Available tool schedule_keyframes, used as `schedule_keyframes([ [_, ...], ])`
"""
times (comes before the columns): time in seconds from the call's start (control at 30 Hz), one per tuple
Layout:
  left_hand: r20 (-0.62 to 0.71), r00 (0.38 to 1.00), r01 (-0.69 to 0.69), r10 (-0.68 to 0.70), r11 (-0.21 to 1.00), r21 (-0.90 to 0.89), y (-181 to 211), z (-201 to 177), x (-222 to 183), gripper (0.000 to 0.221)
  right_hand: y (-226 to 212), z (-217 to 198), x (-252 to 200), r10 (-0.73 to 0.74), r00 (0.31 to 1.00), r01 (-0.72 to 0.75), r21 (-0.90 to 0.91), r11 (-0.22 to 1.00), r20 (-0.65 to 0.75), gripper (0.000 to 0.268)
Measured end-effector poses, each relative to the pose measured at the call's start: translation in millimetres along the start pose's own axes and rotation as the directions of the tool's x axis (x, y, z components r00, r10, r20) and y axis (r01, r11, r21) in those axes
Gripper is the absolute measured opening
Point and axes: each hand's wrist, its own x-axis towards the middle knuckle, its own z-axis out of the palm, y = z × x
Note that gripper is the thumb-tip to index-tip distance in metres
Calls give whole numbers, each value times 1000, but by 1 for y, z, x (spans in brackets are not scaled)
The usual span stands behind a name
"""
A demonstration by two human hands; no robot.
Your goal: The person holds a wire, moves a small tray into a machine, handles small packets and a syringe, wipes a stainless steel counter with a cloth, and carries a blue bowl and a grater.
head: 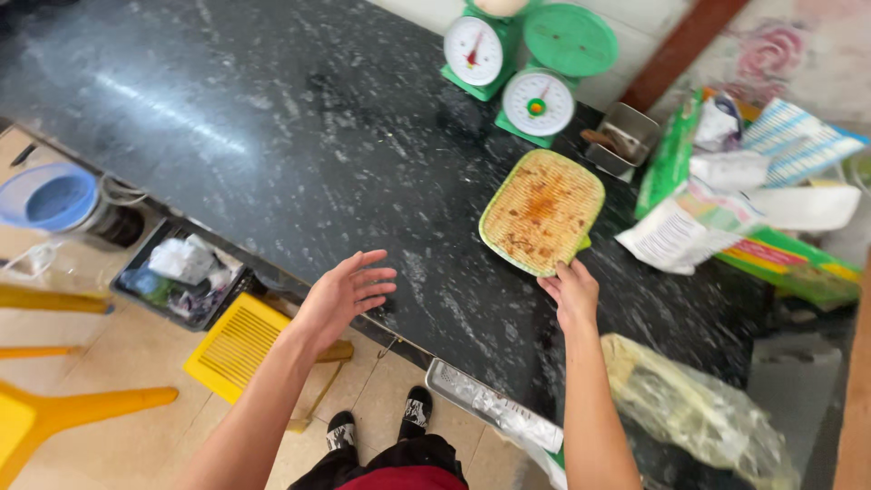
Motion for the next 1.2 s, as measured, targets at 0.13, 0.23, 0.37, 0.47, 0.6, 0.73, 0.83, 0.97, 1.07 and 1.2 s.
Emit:
schedule_keyframes([
  [0.13,-68,998,-5,1,999,-54,-14,-18,1,56,2,31,-15,-59,993,58,15,998,98,28],
  [0.23,-93,996,-5,1,999,-42,-19,-22,7,60,1,59,-27,-27,979,25,12,1000,201,27],
  [0.37,-166,986,2,-10,999,-50,-21,-21,10,69,15,114,-51,64,932,-63,-17,998,356,33],
  [0.47,-277,961,0,-23,997,-82,-23,-28,7,75,12,142,-59,115,894,-83,-93,992,433,36],
  [0.6,-277,960,-109,50,973,-205,-36,-52,0,75,20,192,-80,188,788,-100,-181,978,586,39],
  [0.73,-340,924,-305,174,873,-382,-59,-96,-19,69,27,250,-109,252,637,-105,-242,965,729,41],
  [0.83,-372,887,-427,274,794,-433,-68,-131,-57,72,39,297,-138,290,522,-62,-304,951,802,41],
  [0.97,-531,821,-481,210,755,-445,-72,-171,-145,77,68,358,-196,364,370,-6,-390,921,855,41],
  [1.07,-606,741,-628,288,614,-477,-89,-210,-206,75,104,402,-250,419,242,49,-442,896,875,42],
  [1.2,-712,538,-843,452,301,-446,-120,-284,-288,69,150,466,-348,483,65,100,-487,868,873,43],
])
